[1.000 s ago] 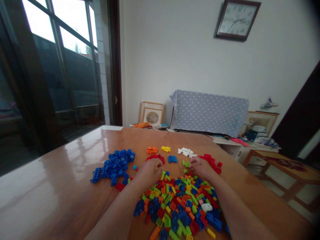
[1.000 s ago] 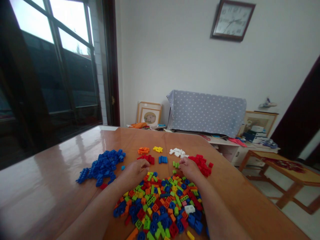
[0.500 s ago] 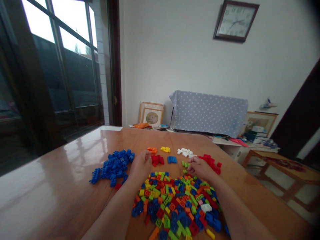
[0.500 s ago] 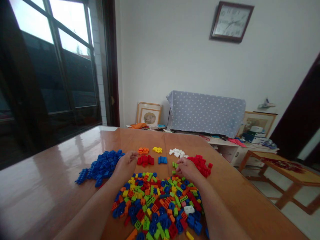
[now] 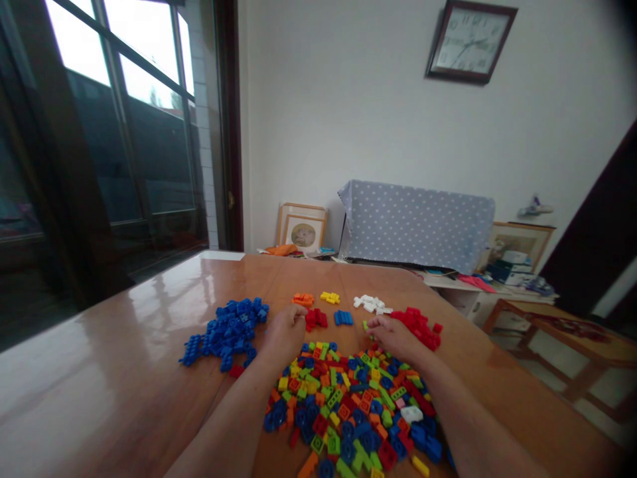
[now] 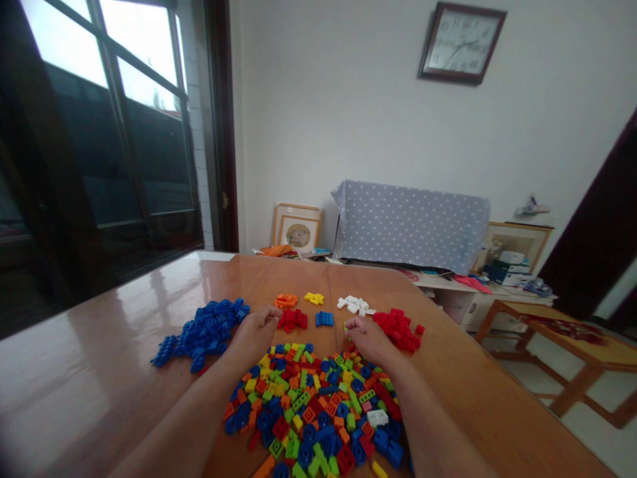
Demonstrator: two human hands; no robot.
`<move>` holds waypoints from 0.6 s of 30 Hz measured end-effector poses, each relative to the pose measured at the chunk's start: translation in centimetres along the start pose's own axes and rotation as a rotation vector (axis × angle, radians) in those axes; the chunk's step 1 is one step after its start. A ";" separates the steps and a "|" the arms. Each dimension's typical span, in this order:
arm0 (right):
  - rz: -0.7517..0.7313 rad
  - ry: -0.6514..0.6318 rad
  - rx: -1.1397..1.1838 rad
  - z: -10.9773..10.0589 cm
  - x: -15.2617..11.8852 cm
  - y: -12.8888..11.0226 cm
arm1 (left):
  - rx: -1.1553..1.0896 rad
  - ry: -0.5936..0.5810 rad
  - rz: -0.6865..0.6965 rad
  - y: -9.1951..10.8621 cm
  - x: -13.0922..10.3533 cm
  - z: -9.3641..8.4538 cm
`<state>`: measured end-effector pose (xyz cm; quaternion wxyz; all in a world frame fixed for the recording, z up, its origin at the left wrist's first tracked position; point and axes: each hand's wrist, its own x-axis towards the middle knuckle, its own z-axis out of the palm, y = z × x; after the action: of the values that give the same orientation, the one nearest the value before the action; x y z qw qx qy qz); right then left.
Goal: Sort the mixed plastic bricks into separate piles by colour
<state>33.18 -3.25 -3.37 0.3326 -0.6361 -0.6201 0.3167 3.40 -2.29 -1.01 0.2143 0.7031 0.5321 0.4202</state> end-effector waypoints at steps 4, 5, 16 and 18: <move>-0.034 0.028 0.027 -0.5 -0.3 -0.7 | 0.054 -0.061 0.048 0.7 -0.4 -0.1; -0.051 0.050 0.047 -0.7 -0.5 -1.1 | 0.070 -0.076 0.063 0.9 -0.5 -0.1; -0.367 0.602 0.498 -5.8 -3.8 -7.5 | 0.150 -0.154 0.190 2.0 -1.4 0.2; -0.409 0.683 0.636 -6.8 -4.1 -8.1 | 0.153 -0.164 0.199 2.1 -1.4 0.1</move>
<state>33.95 -7.43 7.14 0.7487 -0.4361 -0.4607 0.1925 4.58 -4.30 -0.03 0.1603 0.7986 0.4709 0.3388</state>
